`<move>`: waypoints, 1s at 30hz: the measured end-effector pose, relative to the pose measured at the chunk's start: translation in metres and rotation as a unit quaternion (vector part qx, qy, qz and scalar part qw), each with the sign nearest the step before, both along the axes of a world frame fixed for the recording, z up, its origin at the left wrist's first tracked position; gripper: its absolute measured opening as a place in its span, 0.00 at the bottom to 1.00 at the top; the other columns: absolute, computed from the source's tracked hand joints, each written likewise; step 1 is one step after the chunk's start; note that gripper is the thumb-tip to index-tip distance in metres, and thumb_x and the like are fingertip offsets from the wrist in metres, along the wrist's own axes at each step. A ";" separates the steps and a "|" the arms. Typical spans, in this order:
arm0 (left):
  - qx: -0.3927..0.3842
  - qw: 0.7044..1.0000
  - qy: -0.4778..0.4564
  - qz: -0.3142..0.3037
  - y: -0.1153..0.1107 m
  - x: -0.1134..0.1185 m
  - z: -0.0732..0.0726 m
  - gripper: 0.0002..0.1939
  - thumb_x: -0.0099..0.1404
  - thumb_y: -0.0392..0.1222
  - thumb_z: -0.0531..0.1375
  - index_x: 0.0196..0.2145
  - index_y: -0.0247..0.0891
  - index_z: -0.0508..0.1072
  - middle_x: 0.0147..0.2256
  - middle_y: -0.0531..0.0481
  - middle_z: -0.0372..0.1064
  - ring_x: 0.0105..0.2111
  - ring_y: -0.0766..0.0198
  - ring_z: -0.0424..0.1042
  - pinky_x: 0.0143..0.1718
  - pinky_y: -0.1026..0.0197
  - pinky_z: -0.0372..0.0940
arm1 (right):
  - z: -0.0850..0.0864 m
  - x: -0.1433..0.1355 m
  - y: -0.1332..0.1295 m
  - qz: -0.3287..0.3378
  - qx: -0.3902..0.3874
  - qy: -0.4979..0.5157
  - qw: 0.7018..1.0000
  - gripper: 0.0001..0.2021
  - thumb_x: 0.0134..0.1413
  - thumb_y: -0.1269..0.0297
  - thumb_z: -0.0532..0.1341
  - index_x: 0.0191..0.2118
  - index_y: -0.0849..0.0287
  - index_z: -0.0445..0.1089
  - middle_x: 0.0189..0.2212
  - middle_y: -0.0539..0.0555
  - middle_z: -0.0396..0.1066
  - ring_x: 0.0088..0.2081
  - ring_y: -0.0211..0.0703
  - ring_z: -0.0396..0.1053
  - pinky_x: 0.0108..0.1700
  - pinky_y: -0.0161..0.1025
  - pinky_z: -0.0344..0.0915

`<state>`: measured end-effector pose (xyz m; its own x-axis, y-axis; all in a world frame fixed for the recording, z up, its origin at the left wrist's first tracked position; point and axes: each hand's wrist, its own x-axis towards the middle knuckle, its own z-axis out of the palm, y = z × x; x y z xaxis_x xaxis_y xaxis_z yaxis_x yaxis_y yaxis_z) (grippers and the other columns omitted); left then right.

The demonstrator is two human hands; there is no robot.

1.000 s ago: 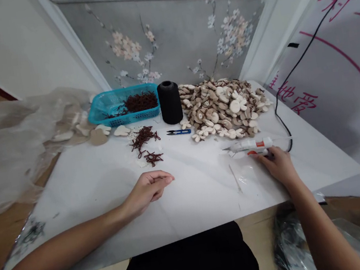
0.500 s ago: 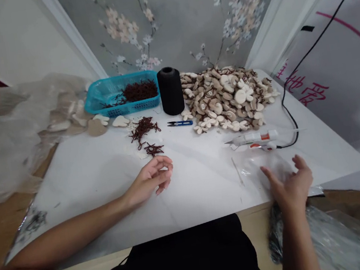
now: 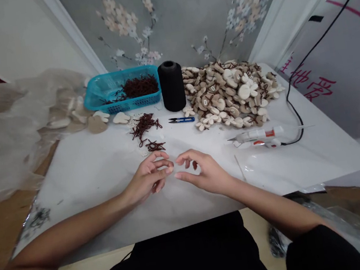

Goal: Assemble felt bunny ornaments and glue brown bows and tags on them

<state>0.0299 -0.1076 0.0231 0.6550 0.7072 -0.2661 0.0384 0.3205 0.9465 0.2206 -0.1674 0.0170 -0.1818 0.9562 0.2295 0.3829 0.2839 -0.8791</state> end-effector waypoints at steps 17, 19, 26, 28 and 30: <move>0.002 0.999 0.016 0.052 0.005 -0.001 -0.014 0.17 0.57 0.46 0.63 0.37 0.39 0.59 0.31 0.51 0.75 0.11 0.76 0.61 0.10 0.73 0.49 | -0.033 -0.013 0.015 -0.046 -0.031 0.109 0.993 0.07 0.51 0.61 0.64 0.37 0.54 0.76 0.33 0.52 0.76 0.35 0.41 0.72 0.38 0.40 0.69; -0.001 0.999 0.004 0.048 0.004 -0.001 -0.014 0.17 0.58 0.46 0.62 0.37 0.39 0.58 0.33 0.49 0.76 0.13 0.74 0.64 0.11 0.73 0.52 | -0.034 -0.012 0.015 -0.085 -0.028 0.089 0.992 0.07 0.51 0.61 0.64 0.36 0.54 0.76 0.31 0.52 0.77 0.32 0.41 0.73 0.36 0.40 0.69; -0.006 0.999 -0.015 0.043 -0.001 -0.002 -0.026 0.16 0.59 0.46 0.60 0.38 0.39 0.58 0.44 0.41 0.73 0.18 0.69 0.72 0.13 0.71 0.56 | -0.035 -0.002 0.020 -0.202 0.035 0.052 0.977 0.08 0.51 0.59 0.63 0.31 0.58 0.74 0.25 0.51 0.74 0.26 0.38 0.69 0.30 0.35 0.66; 0.032 0.999 0.011 0.030 -0.003 0.000 -0.034 0.16 0.59 0.48 0.60 0.38 0.39 0.59 0.40 0.43 0.74 0.19 0.68 0.72 0.14 0.70 0.58 | -0.026 -0.016 0.026 -0.156 0.065 0.042 0.985 0.09 0.54 0.58 0.61 0.30 0.59 0.72 0.24 0.51 0.73 0.26 0.37 0.69 0.28 0.34 0.64; 0.125 0.987 0.083 0.055 -0.003 0.002 -0.041 0.14 0.60 0.51 0.58 0.37 0.40 0.62 0.33 0.48 0.75 0.19 0.66 0.72 0.14 0.68 0.59 | -0.010 -0.045 0.034 -0.052 0.102 0.011 0.993 0.11 0.57 0.58 0.58 0.29 0.58 0.71 0.24 0.51 0.72 0.24 0.36 0.68 0.27 0.34 0.64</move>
<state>0.0323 -0.1107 -0.0175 0.5329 0.8287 -0.1713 0.1768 0.0889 0.9802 0.1756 -0.1329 0.0067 -0.0775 0.9027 0.4232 0.4012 0.4168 -0.8156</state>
